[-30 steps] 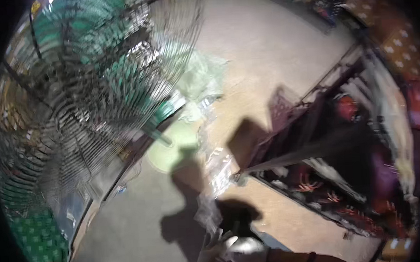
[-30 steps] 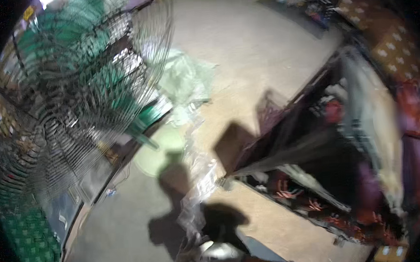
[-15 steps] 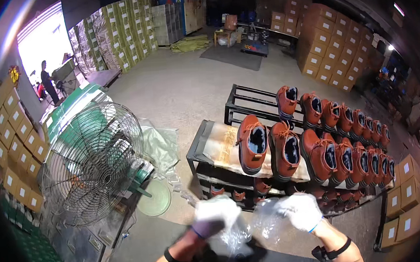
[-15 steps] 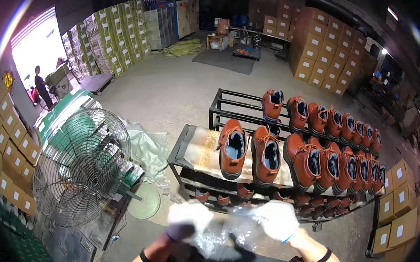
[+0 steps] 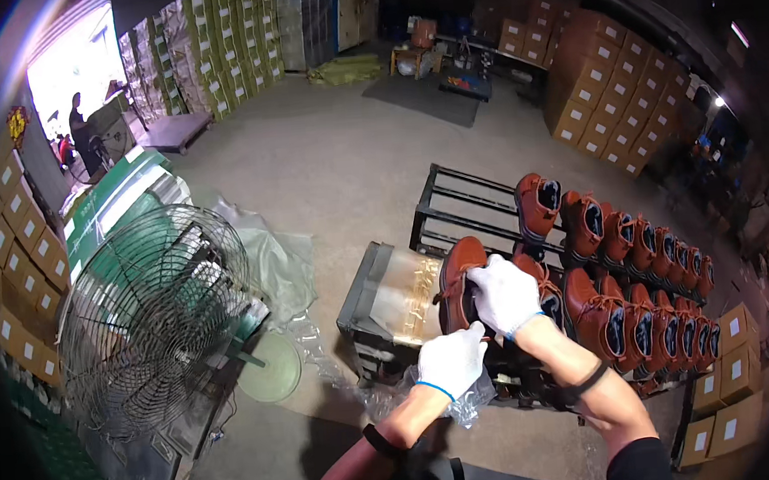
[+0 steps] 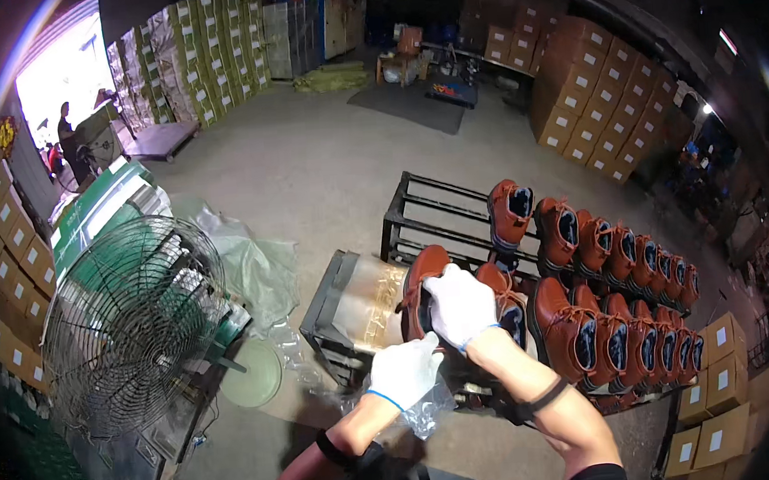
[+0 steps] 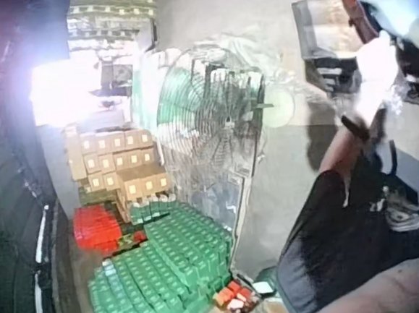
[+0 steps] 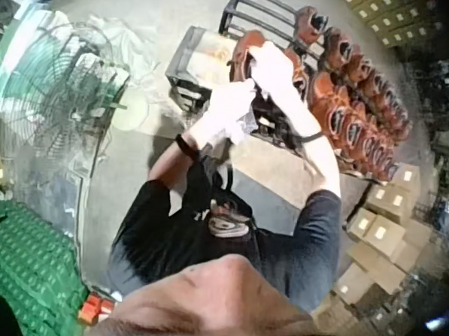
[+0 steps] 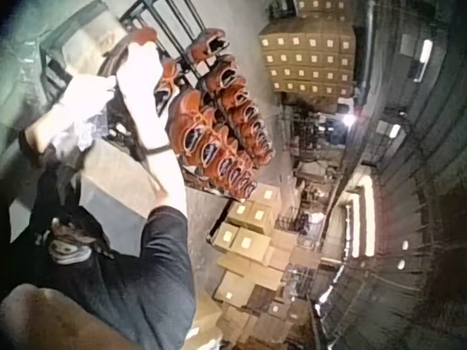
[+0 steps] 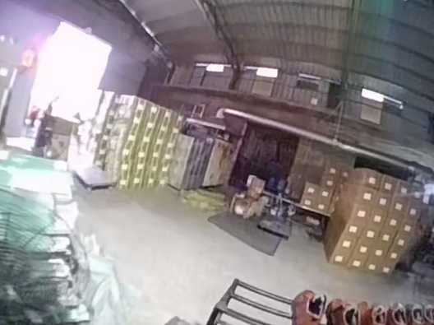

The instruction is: The person is placing brown shoes into plastic bags on a drying or storage rack.

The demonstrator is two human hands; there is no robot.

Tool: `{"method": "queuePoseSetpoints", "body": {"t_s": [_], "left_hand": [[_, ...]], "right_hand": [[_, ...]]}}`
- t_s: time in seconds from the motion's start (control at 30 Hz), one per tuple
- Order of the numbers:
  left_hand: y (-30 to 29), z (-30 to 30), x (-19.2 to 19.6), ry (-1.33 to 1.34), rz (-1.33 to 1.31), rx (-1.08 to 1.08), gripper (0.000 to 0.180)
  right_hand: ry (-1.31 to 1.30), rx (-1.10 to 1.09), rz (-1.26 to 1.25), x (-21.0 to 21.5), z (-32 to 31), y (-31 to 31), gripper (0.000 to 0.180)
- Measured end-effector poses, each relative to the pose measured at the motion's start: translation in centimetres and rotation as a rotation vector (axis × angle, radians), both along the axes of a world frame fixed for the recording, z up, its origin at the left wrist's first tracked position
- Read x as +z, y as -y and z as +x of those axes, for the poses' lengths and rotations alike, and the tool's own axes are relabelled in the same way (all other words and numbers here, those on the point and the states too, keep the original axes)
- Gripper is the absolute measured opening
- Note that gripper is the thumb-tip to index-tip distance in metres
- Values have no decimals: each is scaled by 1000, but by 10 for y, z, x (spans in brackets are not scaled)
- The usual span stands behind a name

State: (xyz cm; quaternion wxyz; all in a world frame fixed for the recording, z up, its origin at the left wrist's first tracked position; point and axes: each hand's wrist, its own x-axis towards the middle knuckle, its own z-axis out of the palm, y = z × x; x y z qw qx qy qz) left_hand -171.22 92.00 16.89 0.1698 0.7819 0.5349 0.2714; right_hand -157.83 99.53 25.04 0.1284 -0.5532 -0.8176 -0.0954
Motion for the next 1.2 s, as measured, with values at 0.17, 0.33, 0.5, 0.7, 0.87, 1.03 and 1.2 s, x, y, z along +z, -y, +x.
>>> {"method": "queuePoseSetpoints", "body": {"t_s": [0.17,0.33,0.5,0.7,0.87,1.03,1.2], "left_hand": [[-1,12,17,-33,-30,-90,25],[9,-8,8,-24,111,-75,59],[51,9,32,1021,-344,-466,96],[117,76,15,213,-198,-288,20],[85,63,68,262,15,-489,16],[67,66,80,168,-41,-666,13],[16,-17,46,86,372,-162,6]], "right_hand": [[388,29,-318,-9,22,-12,22],[-68,143,-418,13,45,16,41],[-647,436,-262,27,68,155,55],[-192,433,-430,34,199,169,31],[-245,291,-430,31,232,186,60],[-49,557,-299,77,203,163,61],[-731,-66,-569,79,243,165,22]]}}
